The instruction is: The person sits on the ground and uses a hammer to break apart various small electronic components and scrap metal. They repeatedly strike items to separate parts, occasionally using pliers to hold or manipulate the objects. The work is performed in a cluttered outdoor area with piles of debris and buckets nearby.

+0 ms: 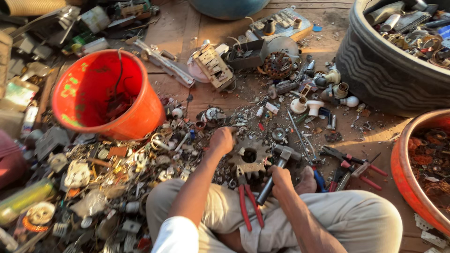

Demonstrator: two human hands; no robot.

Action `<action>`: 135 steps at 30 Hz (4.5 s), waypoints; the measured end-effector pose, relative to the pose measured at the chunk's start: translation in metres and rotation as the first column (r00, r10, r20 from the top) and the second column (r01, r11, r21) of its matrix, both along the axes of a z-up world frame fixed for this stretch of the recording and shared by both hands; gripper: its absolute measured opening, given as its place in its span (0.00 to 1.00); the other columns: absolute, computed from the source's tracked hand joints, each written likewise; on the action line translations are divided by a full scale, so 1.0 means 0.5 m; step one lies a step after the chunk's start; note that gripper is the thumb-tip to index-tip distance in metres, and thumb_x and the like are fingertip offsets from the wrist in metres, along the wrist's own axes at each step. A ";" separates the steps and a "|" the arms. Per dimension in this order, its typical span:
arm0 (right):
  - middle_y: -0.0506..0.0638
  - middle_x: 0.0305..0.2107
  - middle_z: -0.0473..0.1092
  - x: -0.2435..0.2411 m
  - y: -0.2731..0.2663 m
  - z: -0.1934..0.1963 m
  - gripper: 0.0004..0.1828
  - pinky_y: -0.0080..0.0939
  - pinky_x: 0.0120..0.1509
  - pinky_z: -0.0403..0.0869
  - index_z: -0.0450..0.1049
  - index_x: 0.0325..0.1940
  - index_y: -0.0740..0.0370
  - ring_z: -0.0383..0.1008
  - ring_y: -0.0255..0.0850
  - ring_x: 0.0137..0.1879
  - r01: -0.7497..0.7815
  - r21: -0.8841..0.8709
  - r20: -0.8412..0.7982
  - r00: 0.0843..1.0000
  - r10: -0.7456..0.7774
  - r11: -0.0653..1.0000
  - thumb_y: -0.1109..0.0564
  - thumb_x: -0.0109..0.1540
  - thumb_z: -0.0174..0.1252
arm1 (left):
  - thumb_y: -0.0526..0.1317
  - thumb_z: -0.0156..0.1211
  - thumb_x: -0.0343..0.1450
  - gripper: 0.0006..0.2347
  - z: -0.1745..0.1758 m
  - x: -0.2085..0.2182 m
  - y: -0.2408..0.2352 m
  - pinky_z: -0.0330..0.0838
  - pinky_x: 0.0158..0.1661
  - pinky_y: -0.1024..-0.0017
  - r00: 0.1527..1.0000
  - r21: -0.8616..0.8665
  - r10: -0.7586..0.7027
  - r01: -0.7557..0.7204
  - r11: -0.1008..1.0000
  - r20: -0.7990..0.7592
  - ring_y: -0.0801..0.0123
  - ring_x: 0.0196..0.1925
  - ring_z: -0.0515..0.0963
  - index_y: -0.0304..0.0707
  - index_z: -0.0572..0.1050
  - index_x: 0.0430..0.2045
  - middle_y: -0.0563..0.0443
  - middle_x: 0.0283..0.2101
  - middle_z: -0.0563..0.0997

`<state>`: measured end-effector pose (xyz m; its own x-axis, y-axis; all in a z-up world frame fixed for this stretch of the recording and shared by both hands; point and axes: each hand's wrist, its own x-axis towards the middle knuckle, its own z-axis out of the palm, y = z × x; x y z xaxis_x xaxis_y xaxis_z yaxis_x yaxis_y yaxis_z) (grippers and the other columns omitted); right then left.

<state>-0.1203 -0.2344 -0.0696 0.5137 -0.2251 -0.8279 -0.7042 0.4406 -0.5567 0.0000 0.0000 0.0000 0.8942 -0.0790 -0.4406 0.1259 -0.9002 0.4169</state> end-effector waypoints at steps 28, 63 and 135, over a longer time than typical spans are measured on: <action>0.57 0.25 0.64 0.021 0.018 0.033 0.11 0.54 0.27 0.74 0.62 0.42 0.67 0.70 0.49 0.26 0.042 0.013 -0.103 0.994 -0.040 0.999 0.65 0.57 0.52 | 0.23 0.43 0.70 0.28 -0.020 0.147 -0.058 0.51 0.70 0.60 0.801 0.204 -0.586 0.557 0.805 0.125 0.52 0.76 0.54 0.56 0.70 0.62 0.53 0.76 0.51; 0.57 0.27 0.64 0.023 0.024 0.040 0.10 0.54 0.27 0.74 0.61 0.42 0.68 0.70 0.48 0.27 0.050 0.009 -0.090 0.995 -0.049 0.999 0.66 0.58 0.52 | 0.38 0.49 0.75 0.17 -0.041 0.117 -0.033 0.61 0.65 0.58 0.856 -0.007 -0.351 0.382 0.924 0.380 0.47 0.70 0.64 0.45 0.74 0.59 0.38 0.70 0.64; 0.50 0.21 0.65 0.009 -0.037 0.012 0.06 0.48 0.24 0.68 0.67 0.39 0.61 0.67 0.43 0.21 0.069 0.107 0.085 0.993 -0.078 0.992 0.57 0.63 0.55 | 0.39 0.62 0.70 0.08 0.005 -0.193 0.038 0.78 0.31 0.62 0.872 -0.442 0.393 -0.241 0.864 0.293 0.61 0.32 0.84 0.41 0.84 0.38 0.48 0.36 0.85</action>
<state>-0.1159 -0.2531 -0.0634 0.5714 -0.1806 -0.8006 -0.6174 0.5481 -0.5643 -0.0964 0.0189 0.0027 0.9865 0.1447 -0.0768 0.1490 -0.5972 0.7881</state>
